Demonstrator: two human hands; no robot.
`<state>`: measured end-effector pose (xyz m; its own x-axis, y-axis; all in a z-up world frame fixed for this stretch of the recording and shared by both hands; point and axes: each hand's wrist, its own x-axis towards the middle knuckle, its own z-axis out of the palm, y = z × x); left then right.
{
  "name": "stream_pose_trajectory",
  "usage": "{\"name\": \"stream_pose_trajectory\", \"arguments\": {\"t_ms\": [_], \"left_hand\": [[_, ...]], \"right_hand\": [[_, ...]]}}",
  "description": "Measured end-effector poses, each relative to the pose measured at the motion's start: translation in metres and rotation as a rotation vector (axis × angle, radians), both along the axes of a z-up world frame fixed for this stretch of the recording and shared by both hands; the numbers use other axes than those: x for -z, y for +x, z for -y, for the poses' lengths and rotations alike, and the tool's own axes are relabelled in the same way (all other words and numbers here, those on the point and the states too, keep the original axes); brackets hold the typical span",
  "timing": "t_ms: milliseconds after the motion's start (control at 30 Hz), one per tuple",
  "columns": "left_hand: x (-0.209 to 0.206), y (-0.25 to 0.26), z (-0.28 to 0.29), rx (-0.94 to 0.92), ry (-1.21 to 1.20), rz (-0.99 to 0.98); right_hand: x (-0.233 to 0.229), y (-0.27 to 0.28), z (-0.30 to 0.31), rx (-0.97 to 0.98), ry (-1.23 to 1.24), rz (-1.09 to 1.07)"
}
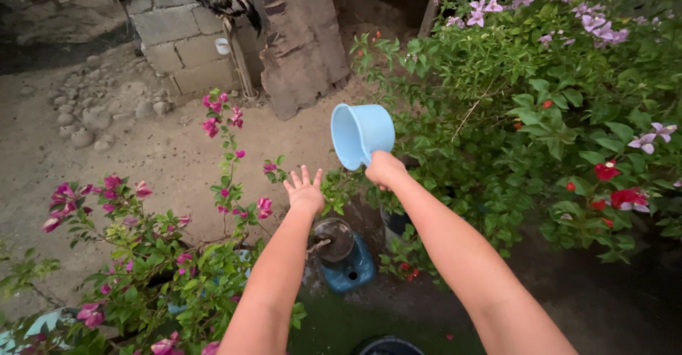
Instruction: Watering various potted plants using a dipper and a bucket of water
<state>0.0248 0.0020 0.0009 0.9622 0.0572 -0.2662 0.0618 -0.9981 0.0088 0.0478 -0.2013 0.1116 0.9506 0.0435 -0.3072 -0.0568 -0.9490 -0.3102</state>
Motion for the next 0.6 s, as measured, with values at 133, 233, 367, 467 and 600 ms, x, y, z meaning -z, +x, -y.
{"name": "stream_pose_trajectory", "arguments": {"t_ms": [133,233,367,467,600], "left_hand": [[-0.005,-0.002,0.001,-0.003,0.0,0.002],[-0.008,-0.004,0.0,0.0,0.005,-0.001],[-0.001,0.001,-0.001,-0.003,0.006,0.01],[-0.006,-0.004,-0.001,-0.003,0.021,0.008],[-0.031,-0.022,0.003,0.0,0.095,0.003]], "right_hand": [[0.0,0.002,0.002,-0.005,0.016,0.0],[0.0,0.001,0.002,-0.009,0.007,-0.008],[-0.004,-0.002,0.003,-0.012,0.021,0.004],[-0.004,-0.002,0.003,-0.014,0.02,0.01],[-0.005,-0.003,0.001,-0.007,-0.011,0.015]]}}
